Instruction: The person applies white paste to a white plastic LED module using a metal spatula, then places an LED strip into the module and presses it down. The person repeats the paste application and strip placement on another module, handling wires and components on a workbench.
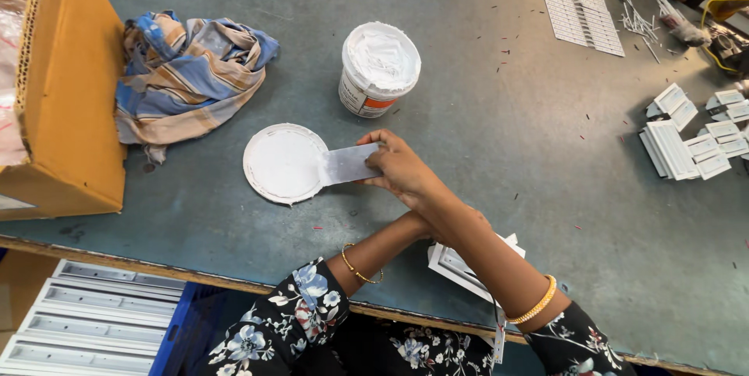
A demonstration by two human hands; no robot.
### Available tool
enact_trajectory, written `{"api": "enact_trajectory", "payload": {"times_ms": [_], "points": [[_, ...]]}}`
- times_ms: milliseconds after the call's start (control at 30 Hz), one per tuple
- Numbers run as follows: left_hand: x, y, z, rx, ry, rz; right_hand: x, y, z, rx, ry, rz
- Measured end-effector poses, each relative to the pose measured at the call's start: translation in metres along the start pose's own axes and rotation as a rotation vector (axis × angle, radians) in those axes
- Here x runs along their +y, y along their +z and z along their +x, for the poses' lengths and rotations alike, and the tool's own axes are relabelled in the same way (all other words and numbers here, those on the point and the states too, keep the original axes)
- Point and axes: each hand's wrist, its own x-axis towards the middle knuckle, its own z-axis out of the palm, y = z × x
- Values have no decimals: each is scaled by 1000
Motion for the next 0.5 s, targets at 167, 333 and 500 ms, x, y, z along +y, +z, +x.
{"api": "enact_trajectory", "payload": {"times_ms": [167,333,500], "points": [[14,-4,-7,-15,-13,27,16,7,12,-3,91,-44],[39,-9,-15,-54,-40,65,2,-3,-17,12,-68,-501],[68,-15,-24,-146,-143,130,-9,-80,-113,295,-505,-831]]}}
